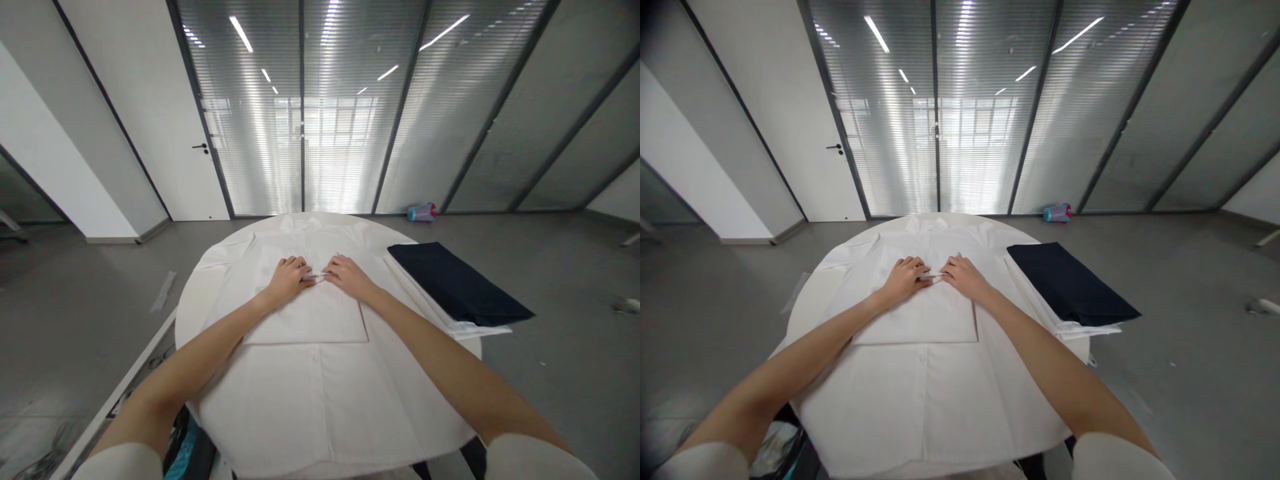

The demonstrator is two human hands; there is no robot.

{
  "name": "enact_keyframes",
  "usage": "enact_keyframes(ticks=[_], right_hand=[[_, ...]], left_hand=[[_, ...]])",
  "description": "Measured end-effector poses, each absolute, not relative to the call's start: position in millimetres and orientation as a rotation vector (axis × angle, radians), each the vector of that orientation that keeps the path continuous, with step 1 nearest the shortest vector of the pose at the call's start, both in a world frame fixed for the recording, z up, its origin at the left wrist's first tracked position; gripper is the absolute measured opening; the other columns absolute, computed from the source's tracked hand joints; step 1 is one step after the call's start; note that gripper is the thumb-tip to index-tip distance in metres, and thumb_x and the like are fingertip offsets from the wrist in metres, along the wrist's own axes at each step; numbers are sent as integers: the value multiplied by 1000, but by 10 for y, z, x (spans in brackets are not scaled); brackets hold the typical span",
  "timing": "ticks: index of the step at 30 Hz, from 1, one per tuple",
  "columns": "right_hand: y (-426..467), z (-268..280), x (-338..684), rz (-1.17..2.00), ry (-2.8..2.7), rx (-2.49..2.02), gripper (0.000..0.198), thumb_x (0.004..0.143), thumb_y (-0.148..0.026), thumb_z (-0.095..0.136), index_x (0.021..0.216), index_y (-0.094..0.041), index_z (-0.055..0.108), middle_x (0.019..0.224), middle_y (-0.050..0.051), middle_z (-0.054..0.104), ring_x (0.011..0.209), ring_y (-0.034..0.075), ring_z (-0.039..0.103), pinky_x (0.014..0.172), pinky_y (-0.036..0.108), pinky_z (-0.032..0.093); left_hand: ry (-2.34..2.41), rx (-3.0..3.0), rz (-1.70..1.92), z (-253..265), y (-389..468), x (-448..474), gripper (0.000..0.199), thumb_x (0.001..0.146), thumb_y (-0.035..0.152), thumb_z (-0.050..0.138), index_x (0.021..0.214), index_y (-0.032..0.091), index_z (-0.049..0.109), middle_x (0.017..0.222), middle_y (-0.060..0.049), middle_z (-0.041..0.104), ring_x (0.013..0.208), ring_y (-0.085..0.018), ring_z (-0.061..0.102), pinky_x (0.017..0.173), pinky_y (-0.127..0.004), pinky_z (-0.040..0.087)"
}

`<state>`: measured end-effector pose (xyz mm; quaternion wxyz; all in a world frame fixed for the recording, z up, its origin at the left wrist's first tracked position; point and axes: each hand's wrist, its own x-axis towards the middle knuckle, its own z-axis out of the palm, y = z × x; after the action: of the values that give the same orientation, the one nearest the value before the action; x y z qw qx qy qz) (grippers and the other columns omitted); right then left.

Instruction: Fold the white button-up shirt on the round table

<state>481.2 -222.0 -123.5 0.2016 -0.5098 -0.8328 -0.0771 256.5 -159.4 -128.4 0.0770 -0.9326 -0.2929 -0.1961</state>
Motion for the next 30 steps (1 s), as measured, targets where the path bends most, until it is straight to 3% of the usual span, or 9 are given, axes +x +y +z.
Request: enact_keyframes(ticks=[6, 10, 15, 24, 30], right_hand=[[-2276, -1322, 4768, -409, -2289, -1478, 22, 100, -24, 52, 96, -18, 73, 91, 7, 63, 91, 21, 56, 86, 33, 40], [-2360, -1340, 4749, -567, -2257, -1480, 29, 103, -26, 45, 96, -17, 72, 90, 8, 61, 92, 22, 53, 84, 33, 38], [-2387, -1369, 4761, -694, -2323, -1422, 34, 105, -25, 38, 92, -17, 69, 88, 8, 60, 88, 22, 51, 81, 33, 36], [-2343, -1343, 4775, -674, -2375, -1320, 32, 105, -22, 40, 93, -17, 69, 87, 7, 59, 86, 20, 51, 80, 33, 36], [-2331, -1355, 4747, -473, -2464, -1402, 20, 100, -20, 52, 92, -17, 70, 91, 6, 61, 84, 18, 54, 78, 31, 37]], left_hand=[[-760, -2833, -539, -1264, -1583, 2657, 30, 94, 36, 65, 120, 23, 61, 111, -7, 63, 104, -24, 57, 85, -37, 40], [-849, -2800, -569, -1281, -1592, 2649, 25, 92, 30, 68, 115, 24, 61, 111, -6, 63, 104, -24, 56, 82, -37, 41], [-918, -2763, -578, -1296, -1586, 2632, 20, 91, 35, 68, 106, 22, 62, 108, -6, 63, 101, -25, 56, 79, -36, 42], [-911, -2608, -501, -1216, -1613, 2631, 11, 98, 18, 51, 104, 20, 60, 108, -12, 61, 101, -28, 55, 78, -38, 42], [-697, -2739, -402, -1243, -1539, 2608, 12, 98, 28, 56, 103, 18, 61, 103, -11, 62, 96, -26, 58, 76, -35, 44]])
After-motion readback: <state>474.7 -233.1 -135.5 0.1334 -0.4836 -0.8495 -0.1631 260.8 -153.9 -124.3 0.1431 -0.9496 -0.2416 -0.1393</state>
